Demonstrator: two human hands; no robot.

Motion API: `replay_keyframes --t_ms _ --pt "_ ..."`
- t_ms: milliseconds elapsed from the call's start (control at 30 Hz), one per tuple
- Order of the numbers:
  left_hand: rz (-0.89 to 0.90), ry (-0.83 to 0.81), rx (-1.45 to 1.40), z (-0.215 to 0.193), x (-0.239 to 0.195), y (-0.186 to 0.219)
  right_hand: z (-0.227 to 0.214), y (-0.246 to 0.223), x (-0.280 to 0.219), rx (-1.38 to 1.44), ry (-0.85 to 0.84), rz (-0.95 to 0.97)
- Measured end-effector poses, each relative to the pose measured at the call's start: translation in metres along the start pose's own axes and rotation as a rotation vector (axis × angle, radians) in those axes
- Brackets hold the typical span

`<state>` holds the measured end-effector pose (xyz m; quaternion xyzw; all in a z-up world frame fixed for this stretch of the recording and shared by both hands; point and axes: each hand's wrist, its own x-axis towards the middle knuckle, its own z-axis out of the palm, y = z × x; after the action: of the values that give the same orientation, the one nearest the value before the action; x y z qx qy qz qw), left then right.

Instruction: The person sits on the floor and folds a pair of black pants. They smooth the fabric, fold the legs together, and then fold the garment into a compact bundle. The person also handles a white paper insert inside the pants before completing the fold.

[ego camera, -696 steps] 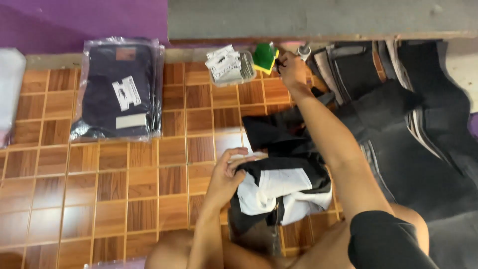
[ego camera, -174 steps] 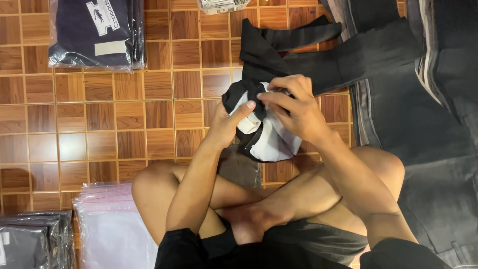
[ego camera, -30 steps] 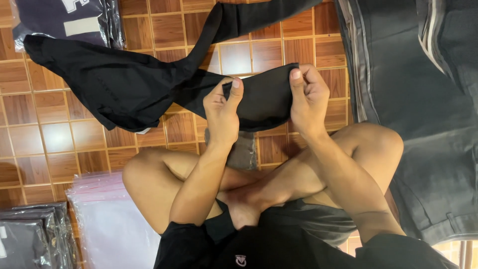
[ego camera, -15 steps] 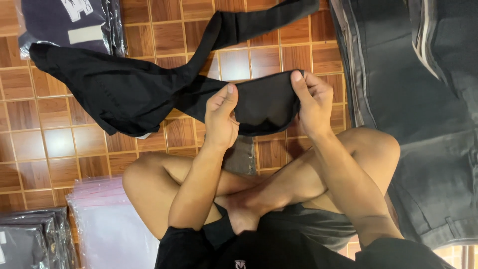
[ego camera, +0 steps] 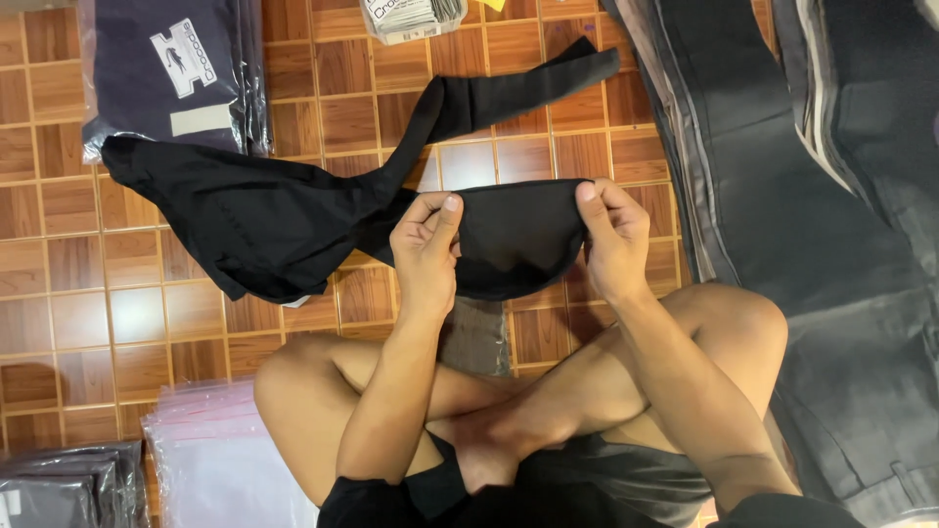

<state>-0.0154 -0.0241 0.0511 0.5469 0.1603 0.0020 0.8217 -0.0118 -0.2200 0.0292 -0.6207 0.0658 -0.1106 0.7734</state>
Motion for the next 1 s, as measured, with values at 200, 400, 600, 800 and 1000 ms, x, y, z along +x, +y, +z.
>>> replay_keyframes --t_ms 200,400,600,800,1000 --pt "0.425 -0.190 0.410 0.021 -0.020 0.013 0.013 -0.017 -0.010 -0.341 0.065 -0.071" --pt "0.097 -0.134 0.091 0.004 0.005 -0.036 0.024 -0.031 -0.009 -0.524 -0.245 -0.388" --pt "-0.093 -0.286 -0.142 -0.010 0.008 -0.024 -0.008 0.004 0.010 -0.035 -0.247 0.353" --pt "0.012 -0.175 -0.010 -0.026 0.016 -0.027 -0.011 0.004 0.009 0.132 -0.137 0.313" --pt "0.023 -0.150 -0.027 -0.016 0.010 -0.016 -0.014 0.008 0.007 0.071 -0.150 0.246"
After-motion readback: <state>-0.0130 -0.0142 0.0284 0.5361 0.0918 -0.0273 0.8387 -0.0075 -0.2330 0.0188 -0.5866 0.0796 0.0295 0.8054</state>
